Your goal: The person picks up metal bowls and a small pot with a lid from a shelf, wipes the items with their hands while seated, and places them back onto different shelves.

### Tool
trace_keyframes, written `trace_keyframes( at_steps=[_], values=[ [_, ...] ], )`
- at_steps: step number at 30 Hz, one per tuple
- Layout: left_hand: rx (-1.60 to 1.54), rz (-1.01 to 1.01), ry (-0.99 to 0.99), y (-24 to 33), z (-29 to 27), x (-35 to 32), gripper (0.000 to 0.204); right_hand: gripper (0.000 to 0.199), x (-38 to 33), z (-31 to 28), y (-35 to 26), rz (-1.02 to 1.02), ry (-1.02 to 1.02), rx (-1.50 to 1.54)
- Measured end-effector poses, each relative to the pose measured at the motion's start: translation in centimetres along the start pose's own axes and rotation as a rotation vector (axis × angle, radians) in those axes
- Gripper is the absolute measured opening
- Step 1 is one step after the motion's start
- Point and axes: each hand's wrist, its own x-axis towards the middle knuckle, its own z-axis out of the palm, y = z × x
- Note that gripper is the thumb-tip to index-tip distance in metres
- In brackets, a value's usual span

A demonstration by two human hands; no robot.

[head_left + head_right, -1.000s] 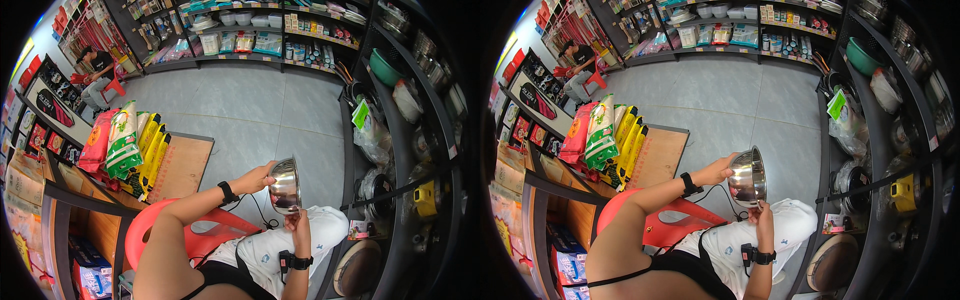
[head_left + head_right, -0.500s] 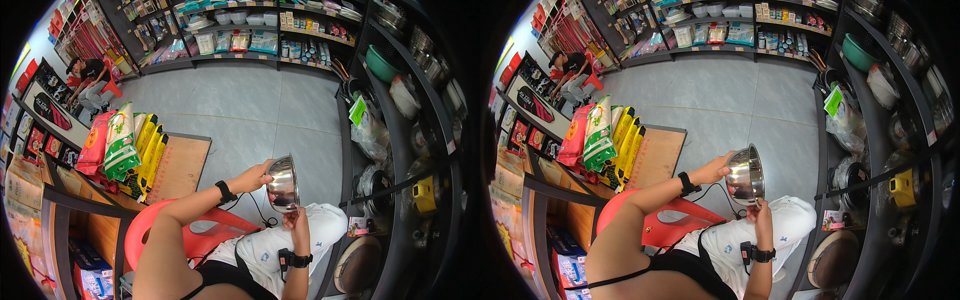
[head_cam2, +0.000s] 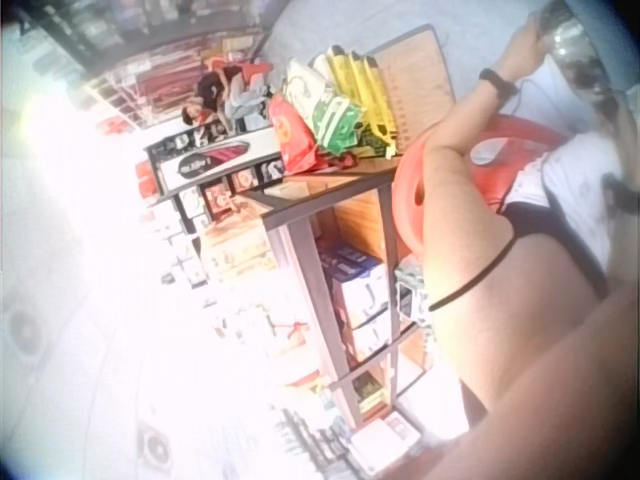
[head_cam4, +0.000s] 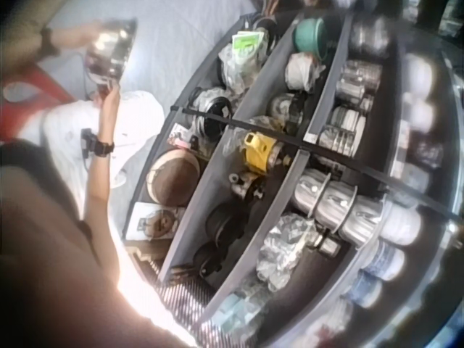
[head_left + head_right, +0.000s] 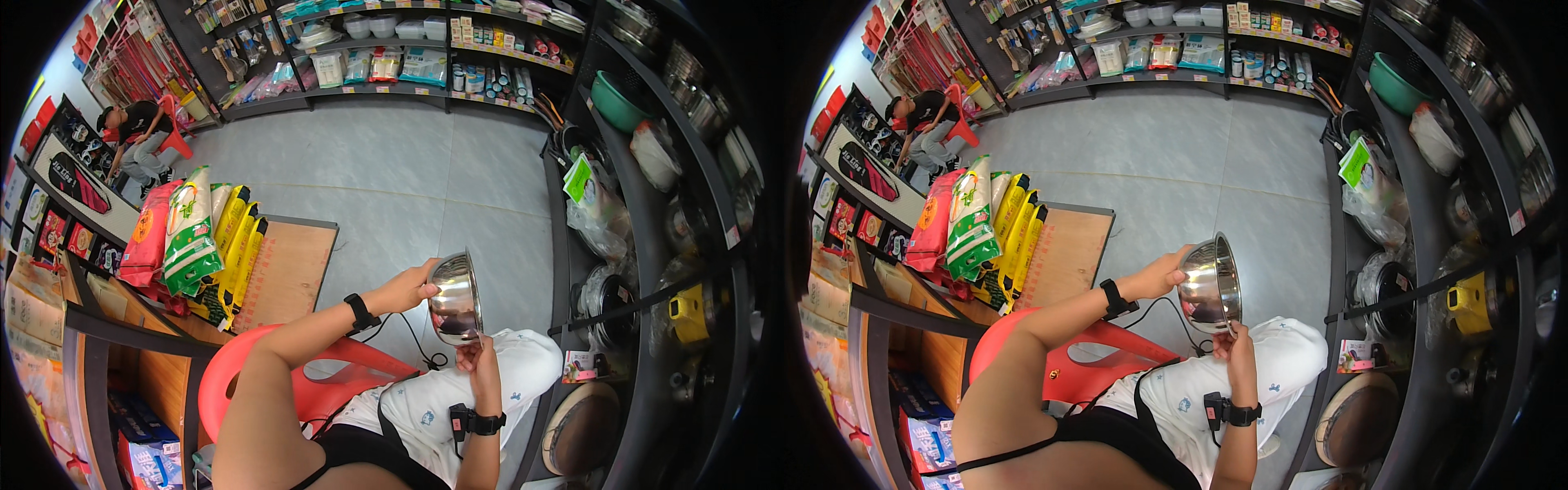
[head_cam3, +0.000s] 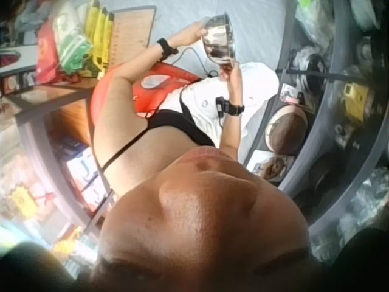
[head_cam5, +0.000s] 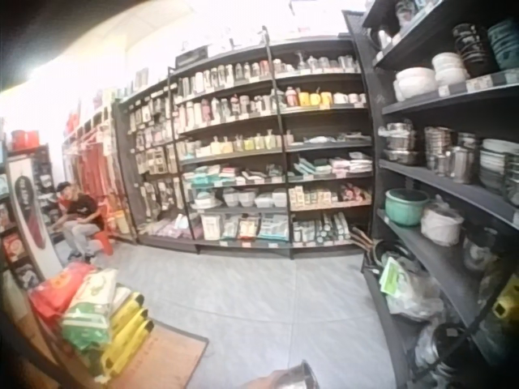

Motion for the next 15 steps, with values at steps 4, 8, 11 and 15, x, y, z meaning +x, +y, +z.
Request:
trace_keyframes(
  at_steps=[4, 8, 11, 15],
  values=[
    [-0.044, 0.023, 0.058, -0.8, 0.3, 0.1, 0.094, 0.045, 0.0, -0.1, 0.2, 0.006, -0.006, -0.023],
    [-0.044, 0.038, 0.055, -1.0, 0.4, 0.1, 0.092, 0.045, -0.2, -0.1, 0.3, 0.004, 0.003, -0.011],
    [-0.038, 0.041, 0.048, -1.5, 0.3, 0.0, 0.09, 0.043, -0.2, 0.0, 0.0, 0.029, -0.031, -0.013],
    [-0.057, 0.005, 0.01, -0.6, 0.3, 0.0, 0.081, 0.041, -0.2, 0.0, 0.1, 0.036, -0.014, 0.032]
  ],
)
